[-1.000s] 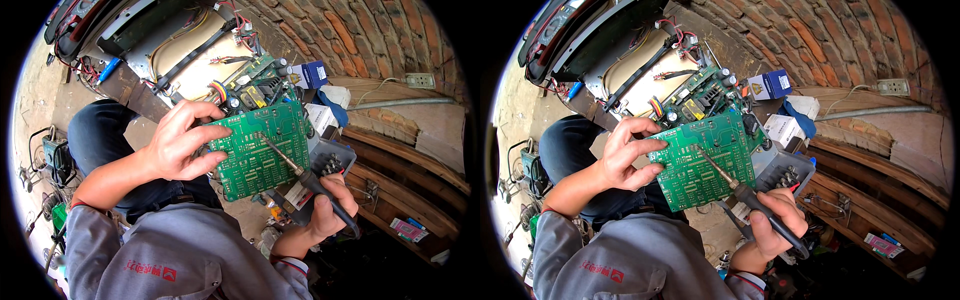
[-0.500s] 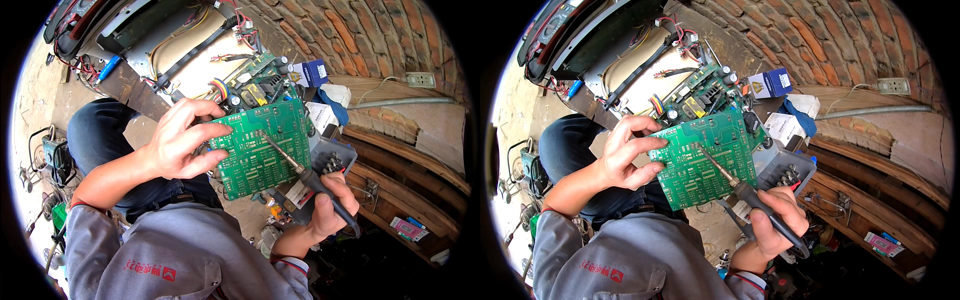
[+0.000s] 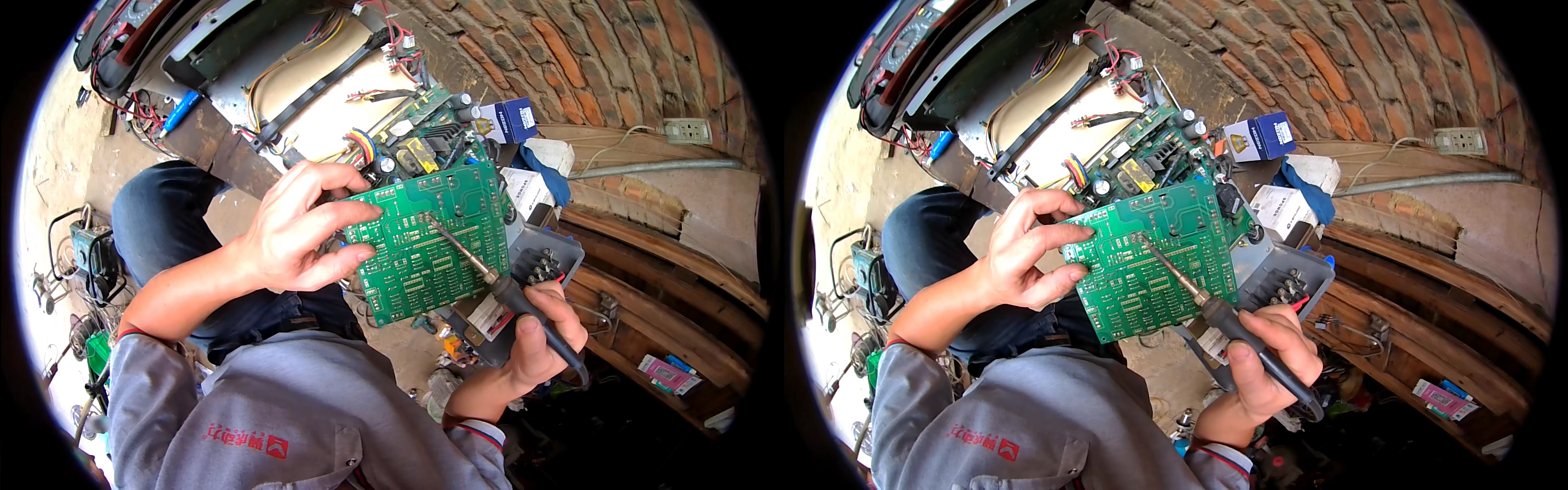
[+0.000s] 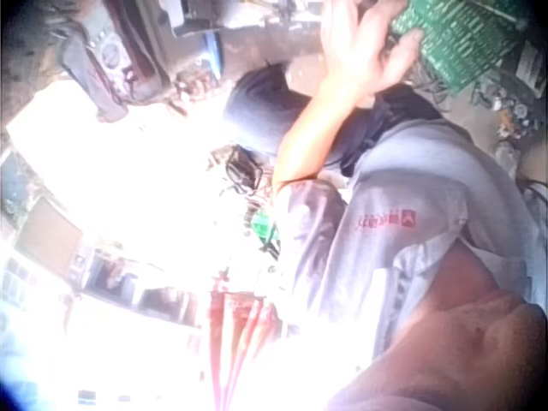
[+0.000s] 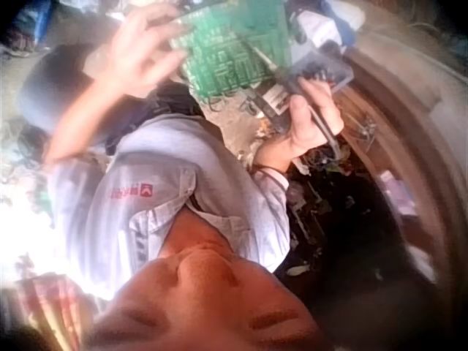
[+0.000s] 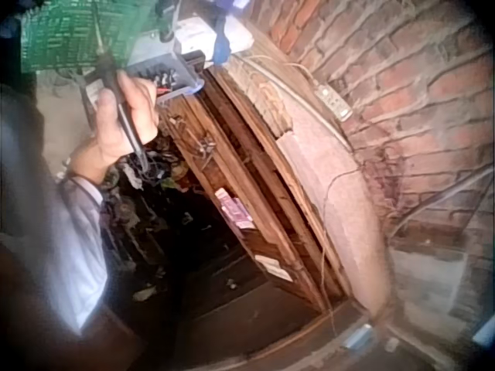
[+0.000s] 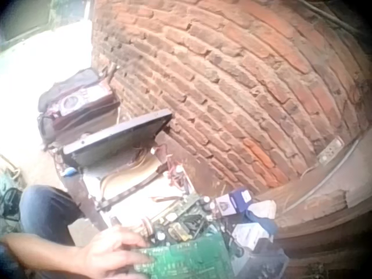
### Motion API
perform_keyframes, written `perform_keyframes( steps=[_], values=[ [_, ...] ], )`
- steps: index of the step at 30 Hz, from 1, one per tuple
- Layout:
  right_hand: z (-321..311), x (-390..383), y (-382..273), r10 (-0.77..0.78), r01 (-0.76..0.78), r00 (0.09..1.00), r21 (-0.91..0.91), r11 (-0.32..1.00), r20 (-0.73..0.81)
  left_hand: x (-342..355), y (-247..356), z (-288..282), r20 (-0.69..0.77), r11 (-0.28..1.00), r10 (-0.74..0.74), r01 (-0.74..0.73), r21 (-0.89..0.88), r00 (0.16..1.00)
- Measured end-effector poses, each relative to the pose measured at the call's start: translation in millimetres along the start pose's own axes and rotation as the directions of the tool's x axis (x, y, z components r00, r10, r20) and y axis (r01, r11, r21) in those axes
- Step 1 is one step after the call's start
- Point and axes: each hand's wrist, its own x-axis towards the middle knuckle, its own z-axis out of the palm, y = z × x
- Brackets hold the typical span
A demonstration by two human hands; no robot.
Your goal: The person uses a soldering iron and solder wire to repair a green circuit board. They apply flux from a blue tube to specific points on the board before soldering. The person works on various components and connection points on the board throughout the clip.
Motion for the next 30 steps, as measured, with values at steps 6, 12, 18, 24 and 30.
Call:
perform_keyframes(
  steps=[6, 12, 18, 24, 30],
  values=[
    [-10.6, -14.2, 13.1, -0.077, 0.149, 0.95, 0.219, 0.964, -0.303, 7.6, 9.7, -1.5, 0.073, 0.998, 0.032, -0.035, 0.049, 0.997],
    [-56.0, -65.5, 17.1, 0.037, 0.317, 0.671, 0.331, 0.889, -0.74, 15.9, 26.6, 3.6, 0.122, 0.977, 0.022, -0.047, 0.208, 0.992],
    [-77.3, -140.3, 48.1, 0.081, 0.398, 0.538, 0.338, 0.853, -0.839, 18.3, 48.8, 3.1, 0.139, 0.911, -0.063, 0.0, 0.412, 0.988],
    [-56.0, -179.1, 89.7, -0.045, 0.185, 0.491, 0.054, 0.981, -0.87, 4.5, 98.2, 12.4, 0.069, 0.919, 0.208, -0.219, 0.328, 0.976],
    [-62.3, -189.3, 97.8, -0.01, 0.152, 0.477, 0.071, 0.986, -0.879, -7.5, 192.9, 108.9, 0.674, 0.987, 0.132, -0.156, -0.025, 0.727]
  ],
)
